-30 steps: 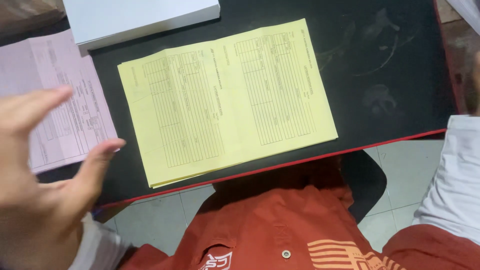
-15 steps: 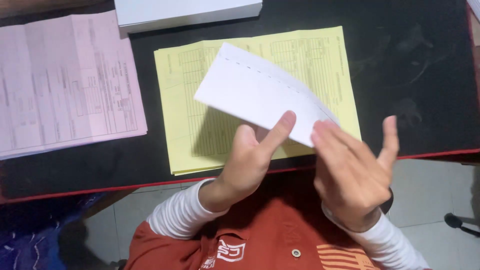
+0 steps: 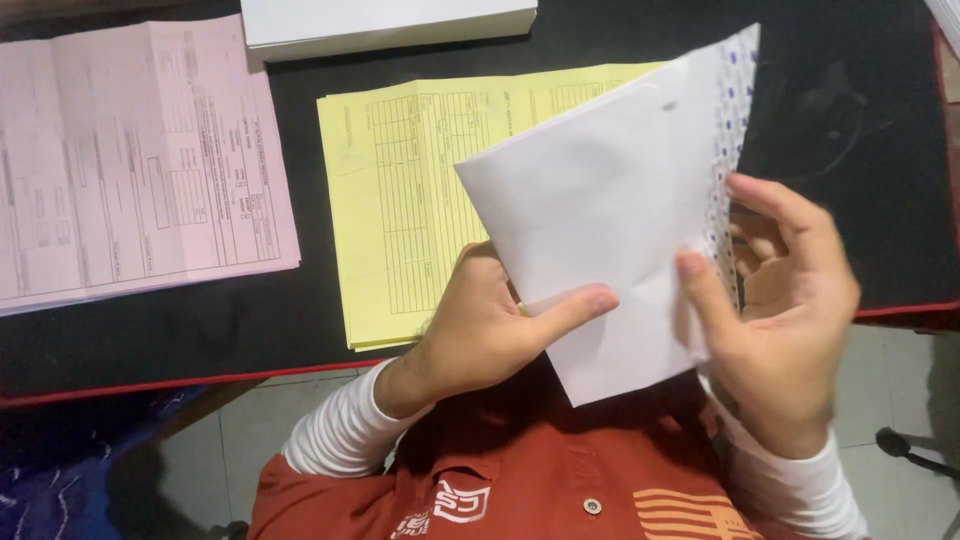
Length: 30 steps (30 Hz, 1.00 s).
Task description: Sorting, folding, and inserting various paper documents into envelopes at a desk.
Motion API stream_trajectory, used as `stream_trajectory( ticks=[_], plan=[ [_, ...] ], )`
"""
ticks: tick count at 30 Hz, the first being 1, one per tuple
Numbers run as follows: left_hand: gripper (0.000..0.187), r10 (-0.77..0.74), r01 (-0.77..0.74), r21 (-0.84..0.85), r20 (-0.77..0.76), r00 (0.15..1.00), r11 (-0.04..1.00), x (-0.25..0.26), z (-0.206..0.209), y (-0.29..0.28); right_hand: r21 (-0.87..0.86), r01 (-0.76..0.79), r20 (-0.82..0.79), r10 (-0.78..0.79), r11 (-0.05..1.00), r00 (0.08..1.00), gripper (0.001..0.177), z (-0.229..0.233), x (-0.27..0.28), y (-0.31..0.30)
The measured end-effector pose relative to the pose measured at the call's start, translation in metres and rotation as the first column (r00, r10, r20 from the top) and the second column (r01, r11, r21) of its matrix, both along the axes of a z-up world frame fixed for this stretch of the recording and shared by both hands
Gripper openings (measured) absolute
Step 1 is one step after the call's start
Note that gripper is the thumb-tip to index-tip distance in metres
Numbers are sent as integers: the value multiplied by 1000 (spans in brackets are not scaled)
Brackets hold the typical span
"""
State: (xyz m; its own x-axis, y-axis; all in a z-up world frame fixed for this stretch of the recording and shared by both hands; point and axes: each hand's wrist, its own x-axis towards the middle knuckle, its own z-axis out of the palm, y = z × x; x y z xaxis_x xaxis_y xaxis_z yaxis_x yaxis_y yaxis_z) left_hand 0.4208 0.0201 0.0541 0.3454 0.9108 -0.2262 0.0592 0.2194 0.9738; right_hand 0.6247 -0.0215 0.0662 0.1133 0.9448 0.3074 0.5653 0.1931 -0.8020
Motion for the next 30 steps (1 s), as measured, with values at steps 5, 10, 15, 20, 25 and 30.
stream_trajectory(
  ticks=[5,10,15,20,25,30],
  plan=[
    [41,-100,100,-1,30,994,995,-4,-7,1,-238,-25,-190,-21,971,982,24,-3,30,-1],
    [60,-159,148,130,75,984,980,-5,-12,0,-305,-44,-225,-27,951,974,25,6,19,3],
    [59,-116,108,203,27,993,973,-4,-20,-4,-311,5,-222,-77,950,972,22,-1,20,1],
    [50,-143,162,251,-91,985,954,-5,-22,-6,-242,-133,-192,87,961,978,21,-8,27,3],
    [63,-271,266,278,-21,962,923,-8,-12,-7,-307,-115,-409,-22,945,912,7,-20,39,-5],
    [57,-344,330,322,-16,939,887,-13,-12,-7,-275,-190,-422,60,943,905,18,-31,49,-9]
  ],
)
